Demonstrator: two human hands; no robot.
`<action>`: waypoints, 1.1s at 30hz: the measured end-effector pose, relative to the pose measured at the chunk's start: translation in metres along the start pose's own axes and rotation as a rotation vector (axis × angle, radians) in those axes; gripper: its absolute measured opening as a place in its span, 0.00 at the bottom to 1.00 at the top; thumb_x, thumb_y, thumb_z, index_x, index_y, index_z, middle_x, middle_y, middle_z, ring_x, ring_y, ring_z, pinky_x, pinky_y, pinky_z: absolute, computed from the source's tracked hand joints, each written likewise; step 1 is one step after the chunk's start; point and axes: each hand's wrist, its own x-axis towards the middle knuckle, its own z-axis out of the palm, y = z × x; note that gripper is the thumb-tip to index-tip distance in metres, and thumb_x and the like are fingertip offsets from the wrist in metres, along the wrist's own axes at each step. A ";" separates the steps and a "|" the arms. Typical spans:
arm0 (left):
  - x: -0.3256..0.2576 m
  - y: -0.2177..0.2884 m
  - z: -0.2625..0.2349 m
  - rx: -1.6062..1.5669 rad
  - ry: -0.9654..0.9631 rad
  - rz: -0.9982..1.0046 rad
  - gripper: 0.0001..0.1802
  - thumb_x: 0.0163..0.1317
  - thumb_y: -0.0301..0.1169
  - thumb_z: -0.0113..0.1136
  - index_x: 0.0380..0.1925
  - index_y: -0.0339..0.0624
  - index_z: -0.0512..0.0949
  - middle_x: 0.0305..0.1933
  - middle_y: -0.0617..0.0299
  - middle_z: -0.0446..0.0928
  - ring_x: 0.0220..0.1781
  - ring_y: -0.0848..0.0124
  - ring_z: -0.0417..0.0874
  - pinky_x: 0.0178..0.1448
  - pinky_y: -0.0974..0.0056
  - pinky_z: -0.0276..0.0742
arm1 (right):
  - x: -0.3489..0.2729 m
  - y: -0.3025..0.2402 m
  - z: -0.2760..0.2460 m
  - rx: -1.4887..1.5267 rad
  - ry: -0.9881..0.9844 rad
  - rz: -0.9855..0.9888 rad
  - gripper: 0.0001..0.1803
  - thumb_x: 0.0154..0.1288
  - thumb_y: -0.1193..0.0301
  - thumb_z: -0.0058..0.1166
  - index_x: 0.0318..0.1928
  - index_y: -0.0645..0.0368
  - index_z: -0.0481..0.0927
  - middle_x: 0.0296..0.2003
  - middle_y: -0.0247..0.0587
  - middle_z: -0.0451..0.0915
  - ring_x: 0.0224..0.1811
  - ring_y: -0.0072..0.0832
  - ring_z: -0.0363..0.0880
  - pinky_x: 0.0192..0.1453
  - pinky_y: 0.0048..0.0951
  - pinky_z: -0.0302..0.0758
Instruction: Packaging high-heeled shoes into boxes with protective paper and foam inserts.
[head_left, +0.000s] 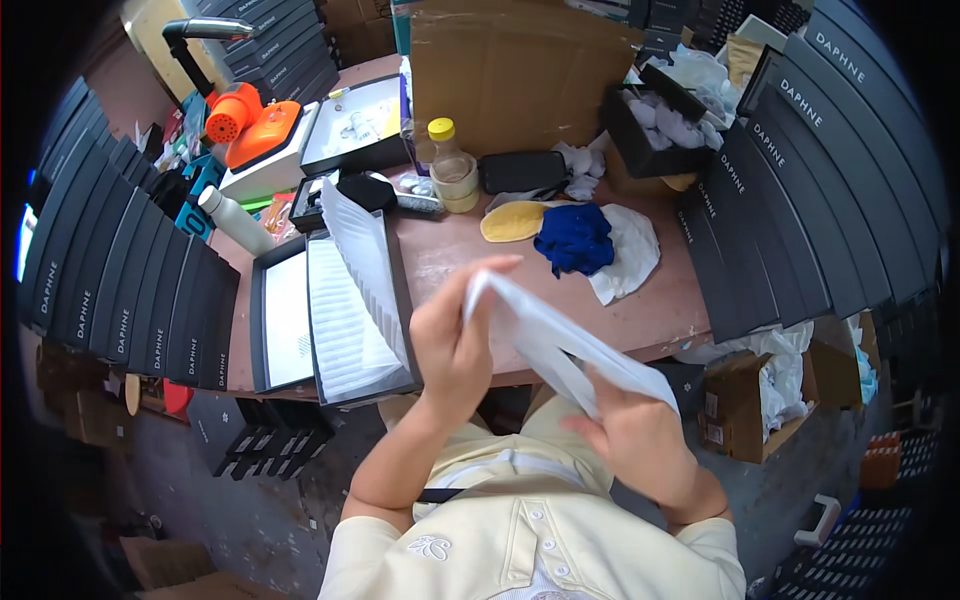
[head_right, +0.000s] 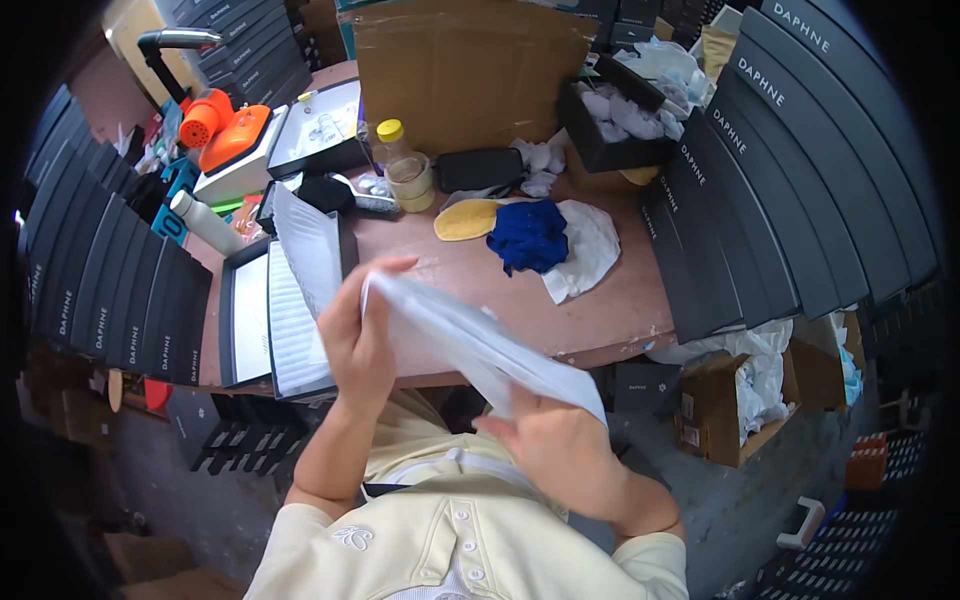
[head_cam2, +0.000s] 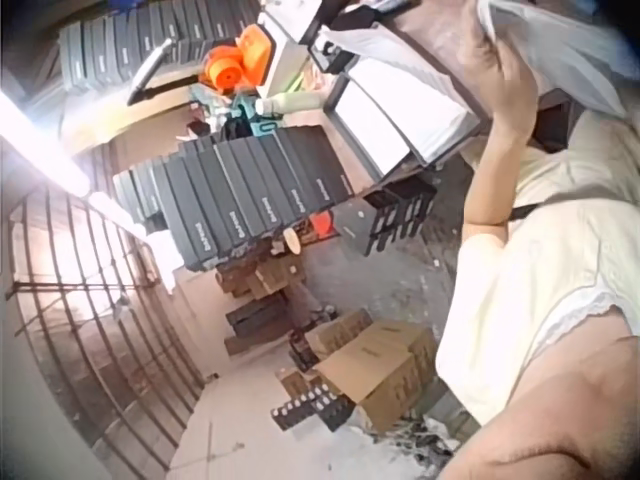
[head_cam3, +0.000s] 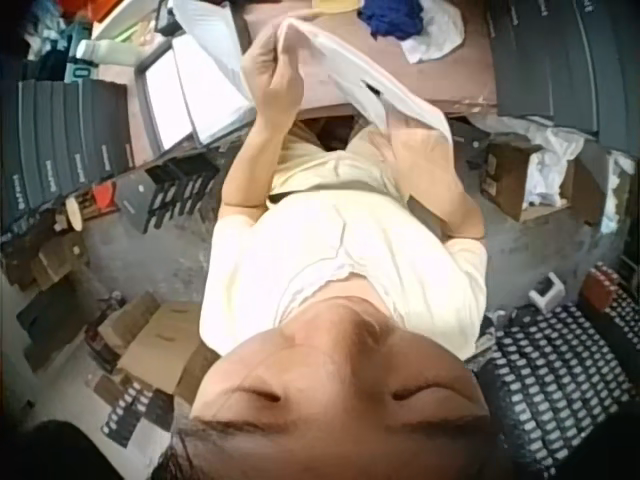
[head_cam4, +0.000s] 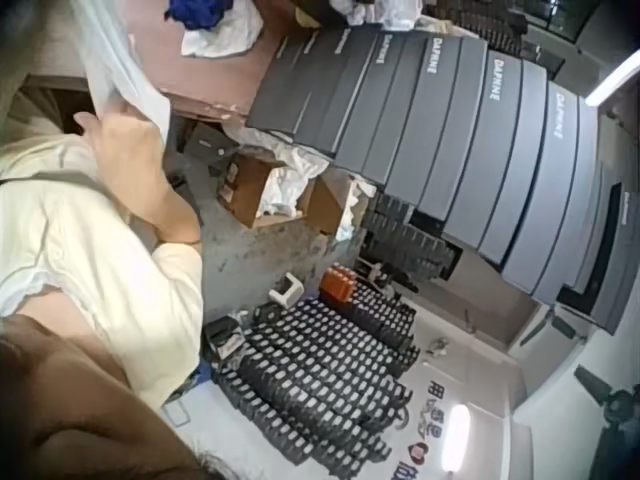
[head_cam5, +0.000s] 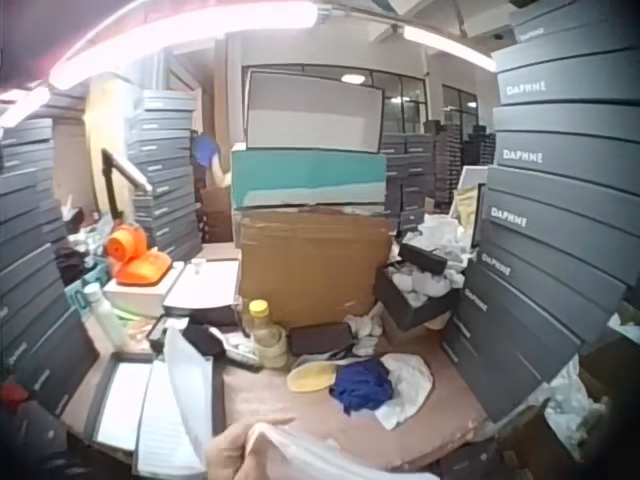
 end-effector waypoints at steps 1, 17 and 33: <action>0.013 -0.006 0.002 -0.093 -0.017 -0.200 0.15 0.70 0.33 0.43 0.37 0.34 0.78 0.32 0.64 0.76 0.34 0.82 0.73 0.37 0.76 0.65 | -0.001 -0.013 -0.023 -0.062 -0.015 -0.153 0.26 0.57 0.54 0.57 0.44 0.66 0.78 0.32 0.50 0.78 0.38 0.42 0.78 0.41 0.36 0.76; 0.052 0.012 -0.001 -1.183 -0.642 -0.336 0.21 0.65 0.48 0.47 0.30 0.39 0.68 0.30 0.64 0.68 0.32 0.80 0.70 0.35 0.76 0.65 | 0.113 0.039 0.055 0.785 0.272 -0.256 0.50 0.39 0.64 0.71 0.63 0.62 0.58 0.57 0.48 0.67 0.62 0.37 0.66 0.66 0.35 0.59; -0.063 -0.065 0.081 -0.313 -0.734 -0.349 0.33 0.68 0.52 0.36 0.67 0.45 0.54 0.70 0.54 0.54 0.71 0.59 0.54 0.71 0.49 0.39 | 0.023 0.077 0.006 0.834 0.405 0.195 0.20 0.36 0.69 0.61 0.34 0.63 0.73 0.33 0.37 0.75 0.37 0.27 0.74 0.45 0.28 0.68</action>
